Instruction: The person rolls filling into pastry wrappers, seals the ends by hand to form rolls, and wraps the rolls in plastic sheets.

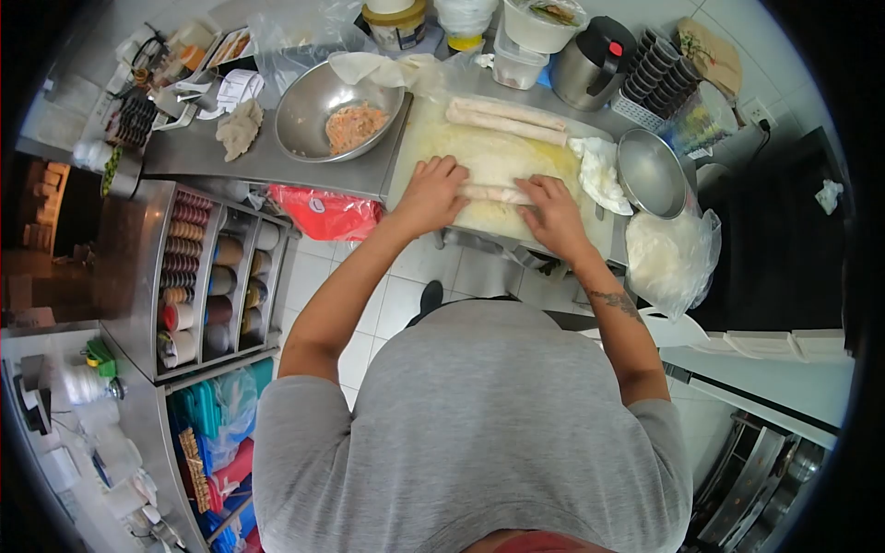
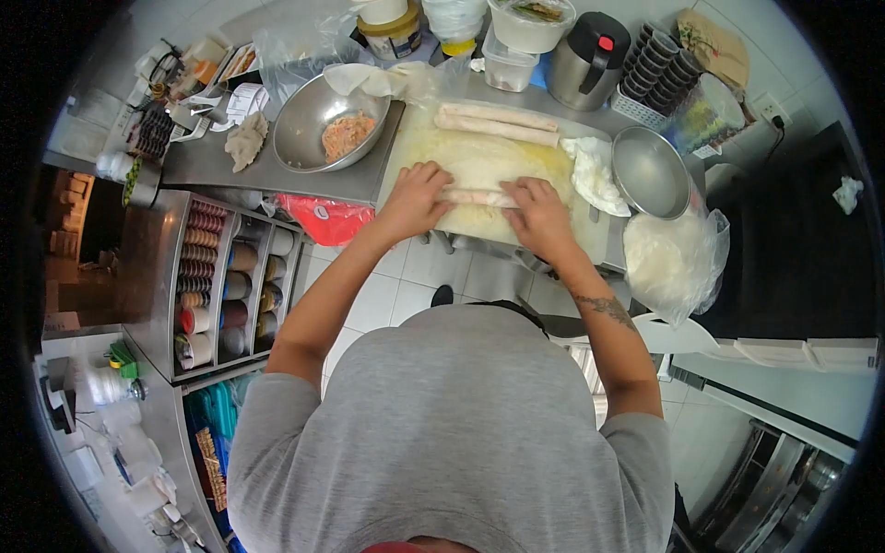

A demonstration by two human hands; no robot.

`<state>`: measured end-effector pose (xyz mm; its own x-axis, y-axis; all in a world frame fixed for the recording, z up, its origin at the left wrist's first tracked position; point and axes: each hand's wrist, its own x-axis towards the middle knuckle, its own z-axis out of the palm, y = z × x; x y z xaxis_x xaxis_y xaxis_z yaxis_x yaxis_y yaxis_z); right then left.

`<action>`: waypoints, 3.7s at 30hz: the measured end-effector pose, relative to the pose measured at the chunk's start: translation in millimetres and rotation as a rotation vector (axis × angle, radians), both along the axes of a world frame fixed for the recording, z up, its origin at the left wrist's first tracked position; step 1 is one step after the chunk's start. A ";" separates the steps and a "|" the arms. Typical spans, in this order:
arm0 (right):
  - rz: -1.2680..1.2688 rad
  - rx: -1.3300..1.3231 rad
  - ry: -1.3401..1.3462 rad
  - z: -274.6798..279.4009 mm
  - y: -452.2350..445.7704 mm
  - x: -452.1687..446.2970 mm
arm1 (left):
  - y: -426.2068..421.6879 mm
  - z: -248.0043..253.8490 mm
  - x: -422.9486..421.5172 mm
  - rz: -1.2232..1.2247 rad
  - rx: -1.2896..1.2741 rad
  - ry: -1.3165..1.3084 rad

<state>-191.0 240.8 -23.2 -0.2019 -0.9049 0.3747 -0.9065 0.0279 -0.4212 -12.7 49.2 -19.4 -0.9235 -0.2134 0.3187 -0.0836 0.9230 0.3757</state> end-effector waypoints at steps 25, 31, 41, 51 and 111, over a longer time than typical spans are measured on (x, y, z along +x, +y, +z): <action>-0.078 -0.076 -0.034 -4.1 -30.9 4.2 | -32.6 -26.5 -47.7 -0.140 0.386 -0.060; -0.083 -0.152 0.101 -17.2 -31.1 11.4 | -9.3 -15.2 -38.2 -0.033 -0.042 0.052; -0.065 0.136 -0.181 -11.9 -46.3 -16.9 | 15.8 -27.6 -28.5 0.071 -0.089 0.158; -0.101 -0.115 0.244 -18.2 -38.0 12.3 | -0.8 -33.1 -37.9 0.047 -0.071 0.118; -0.038 0.065 0.167 -11.8 -41.4 -43.6 | -21.0 -29.3 -41.1 0.108 -0.113 0.104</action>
